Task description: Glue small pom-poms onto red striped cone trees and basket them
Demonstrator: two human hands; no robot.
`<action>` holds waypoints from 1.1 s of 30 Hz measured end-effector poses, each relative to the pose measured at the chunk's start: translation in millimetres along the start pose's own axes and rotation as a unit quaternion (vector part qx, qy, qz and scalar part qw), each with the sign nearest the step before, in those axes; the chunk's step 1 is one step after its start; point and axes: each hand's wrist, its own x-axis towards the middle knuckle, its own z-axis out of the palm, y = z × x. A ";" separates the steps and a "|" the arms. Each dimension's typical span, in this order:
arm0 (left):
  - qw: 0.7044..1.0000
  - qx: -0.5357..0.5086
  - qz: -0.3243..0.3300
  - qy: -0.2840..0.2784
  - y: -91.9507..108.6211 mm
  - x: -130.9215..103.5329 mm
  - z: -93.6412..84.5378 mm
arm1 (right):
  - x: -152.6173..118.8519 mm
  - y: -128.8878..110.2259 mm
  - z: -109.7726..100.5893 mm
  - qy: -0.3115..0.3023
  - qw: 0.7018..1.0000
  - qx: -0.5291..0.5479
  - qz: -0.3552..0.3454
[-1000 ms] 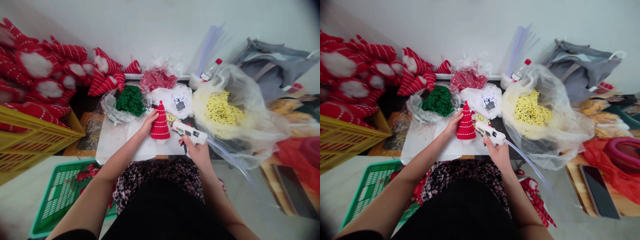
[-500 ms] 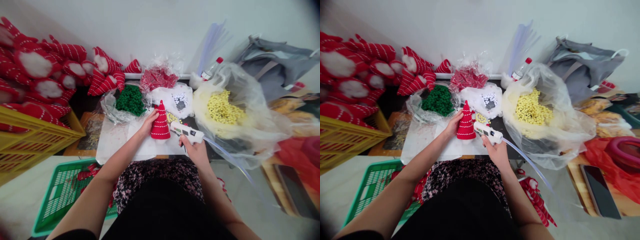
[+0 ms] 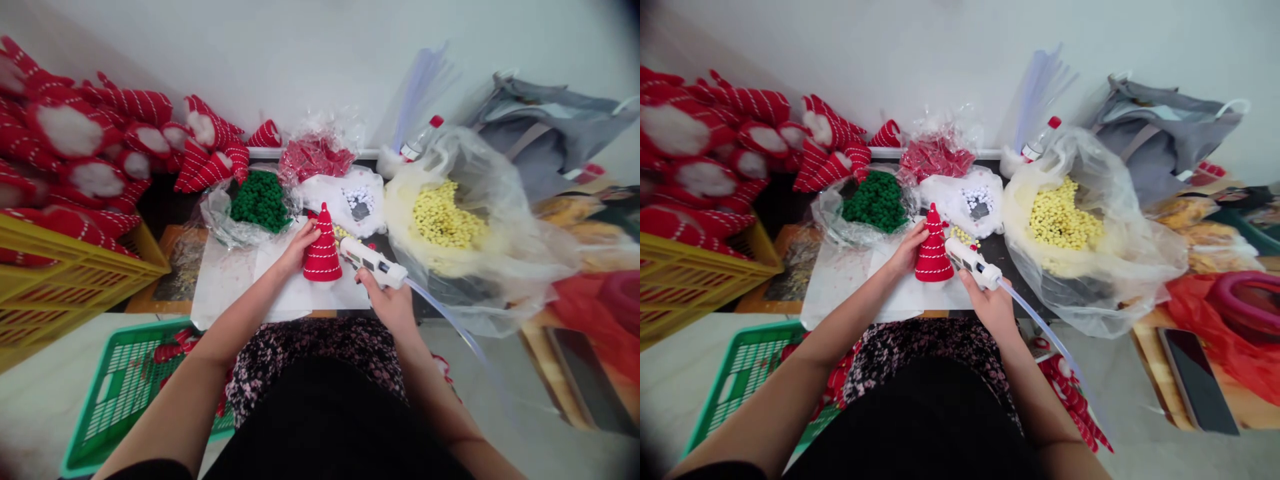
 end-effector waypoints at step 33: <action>0.999 0.012 -0.010 -0.044 2.6 -3.9 3.4 | 6.5 -5.8 2.7 0.030 0.999 0.036 0.008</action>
